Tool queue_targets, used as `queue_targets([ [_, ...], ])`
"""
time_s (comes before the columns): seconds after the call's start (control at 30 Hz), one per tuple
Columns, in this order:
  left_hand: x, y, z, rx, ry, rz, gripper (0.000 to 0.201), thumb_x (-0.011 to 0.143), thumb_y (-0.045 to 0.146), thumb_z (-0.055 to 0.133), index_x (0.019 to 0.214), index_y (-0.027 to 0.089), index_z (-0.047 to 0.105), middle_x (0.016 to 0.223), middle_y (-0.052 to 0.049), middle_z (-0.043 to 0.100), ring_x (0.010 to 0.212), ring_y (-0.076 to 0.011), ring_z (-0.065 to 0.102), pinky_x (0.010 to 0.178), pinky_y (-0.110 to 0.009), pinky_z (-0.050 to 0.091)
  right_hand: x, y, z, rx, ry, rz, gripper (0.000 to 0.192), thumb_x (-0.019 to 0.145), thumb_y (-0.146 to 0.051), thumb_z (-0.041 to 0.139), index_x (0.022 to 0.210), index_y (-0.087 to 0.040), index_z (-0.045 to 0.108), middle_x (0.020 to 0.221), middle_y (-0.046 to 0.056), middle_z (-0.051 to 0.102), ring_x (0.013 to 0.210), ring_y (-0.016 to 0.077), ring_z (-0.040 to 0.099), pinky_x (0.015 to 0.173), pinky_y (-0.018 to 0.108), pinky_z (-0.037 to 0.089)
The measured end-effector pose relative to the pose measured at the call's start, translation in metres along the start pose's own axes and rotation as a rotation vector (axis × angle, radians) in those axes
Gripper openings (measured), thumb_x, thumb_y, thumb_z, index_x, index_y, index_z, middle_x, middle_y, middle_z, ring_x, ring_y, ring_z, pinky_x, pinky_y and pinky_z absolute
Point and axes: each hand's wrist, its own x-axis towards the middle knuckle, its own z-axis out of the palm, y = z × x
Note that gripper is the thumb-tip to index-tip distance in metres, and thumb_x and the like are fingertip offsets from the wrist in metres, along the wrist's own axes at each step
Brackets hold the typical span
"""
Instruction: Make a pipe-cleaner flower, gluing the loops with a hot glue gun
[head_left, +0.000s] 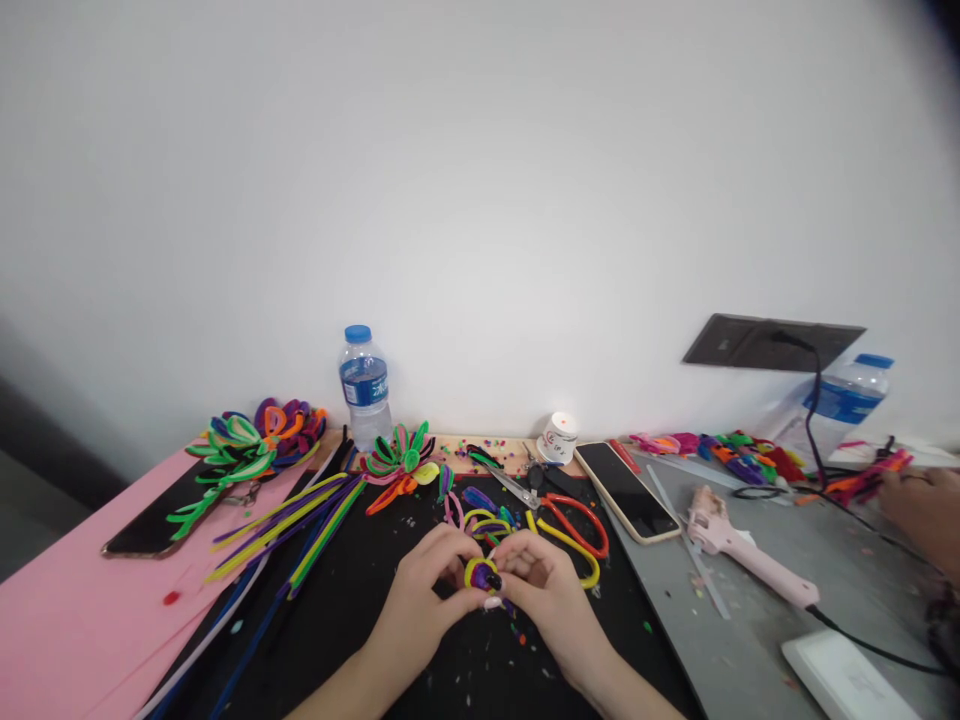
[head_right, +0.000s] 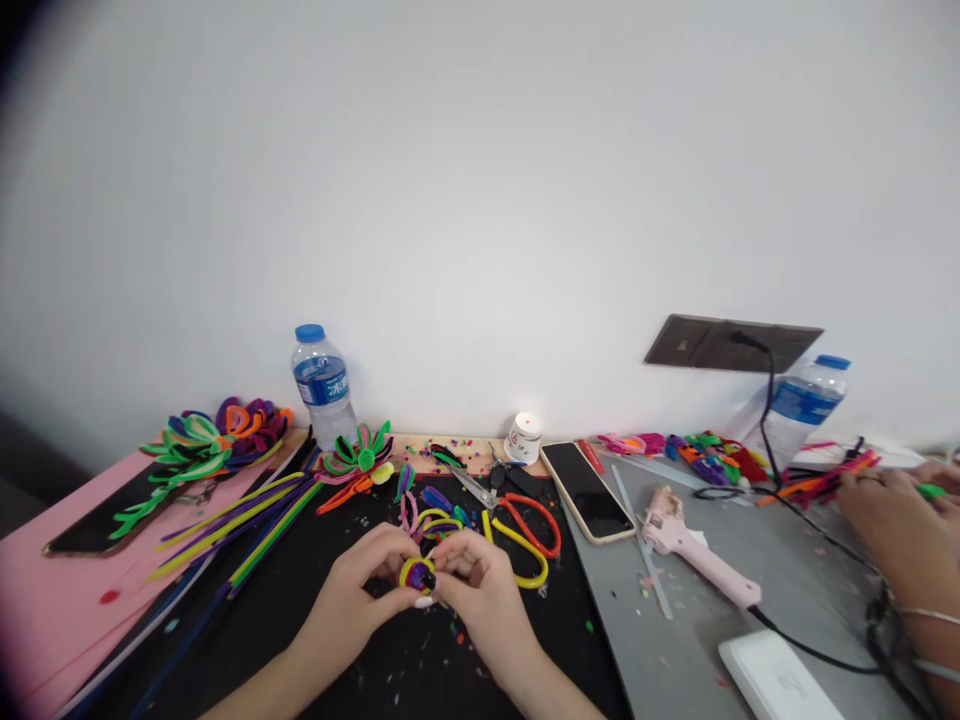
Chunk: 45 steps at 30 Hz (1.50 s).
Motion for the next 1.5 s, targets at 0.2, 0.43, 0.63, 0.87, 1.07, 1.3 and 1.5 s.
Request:
queue_targets([
  [0.2,0.0011,-0.0002,0.0003,0.004,-0.002,0.002,0.013,0.066,0.020,0.070,0.074,0.019,0.060,0.078,0.001,0.053,0.064,-0.0125,0.051,0.058,-0.021,0.042,0.0013,-0.0005,-0.0004,-0.010,0.001,0.004,0.015,0.064,-0.016,0.072,0.074,-0.017,0.062,0.067,-0.002,0.060,0.063,0.0126,0.054,0.058,0.023,0.041],
  [0.43,0.0001,-0.0006,0.0002,0.006,-0.005,0.009,0.012,0.066,0.018,0.069,0.074,0.019,0.060,0.078,0.000,0.054,0.064,-0.0128,0.051,0.058,-0.021,0.041,0.0006,0.0003,-0.0012,0.001,0.001,0.018,0.016,0.064,-0.016,0.072,0.075,-0.017,0.061,0.066,-0.002,0.060,0.063,0.0123,0.054,0.058,0.023,0.041],
  [0.63,-0.0003,0.0001,-0.0001,0.030,0.002,0.016,0.012,0.066,0.018,0.069,0.075,0.019,0.061,0.080,0.000,0.054,0.064,-0.0123,0.052,0.058,-0.021,0.042,-0.0003,-0.0008,-0.0005,-0.007,0.019,0.009,0.015,0.064,-0.016,0.073,0.075,-0.016,0.062,0.067,-0.002,0.061,0.063,0.0123,0.055,0.058,0.023,0.042],
  [0.87,-0.0006,0.0006,0.0002,0.030,0.009,0.021,0.014,0.067,0.021,0.070,0.076,0.019,0.060,0.080,0.000,0.054,0.064,-0.0127,0.052,0.058,-0.022,0.043,-0.0002,-0.0007,-0.0002,0.005,0.018,0.025,0.015,0.064,-0.016,0.072,0.075,-0.017,0.062,0.067,-0.002,0.062,0.064,0.0126,0.056,0.059,0.023,0.042],
  [1.07,-0.0011,0.0011,0.0005,0.018,0.006,0.011,0.014,0.066,0.019,0.070,0.076,0.019,0.061,0.080,0.000,0.053,0.063,-0.0117,0.051,0.057,-0.021,0.042,0.0002,0.0015,-0.0002,0.037,0.022,0.023,0.015,0.064,-0.012,0.072,0.074,-0.017,0.062,0.066,-0.002,0.062,0.063,0.0119,0.056,0.058,0.022,0.041],
  [1.3,-0.0006,0.0005,0.0009,-0.007,-0.002,-0.004,0.014,0.066,0.017,0.070,0.075,0.019,0.059,0.078,0.001,0.052,0.063,-0.0118,0.051,0.057,-0.021,0.041,0.0011,0.0016,-0.0004,0.045,0.029,0.034,0.014,0.064,-0.011,0.072,0.073,-0.016,0.063,0.066,-0.002,0.062,0.062,0.0110,0.055,0.058,0.021,0.042],
  [1.5,-0.0008,0.0005,0.0012,-0.007,-0.007,0.000,0.014,0.067,0.017,0.070,0.076,0.019,0.059,0.080,0.001,0.052,0.063,-0.0114,0.050,0.057,-0.021,0.041,0.0006,0.0020,-0.0003,0.058,0.027,0.031,0.015,0.063,-0.010,0.072,0.075,-0.015,0.063,0.068,-0.001,0.063,0.064,0.0112,0.055,0.059,0.021,0.042],
])
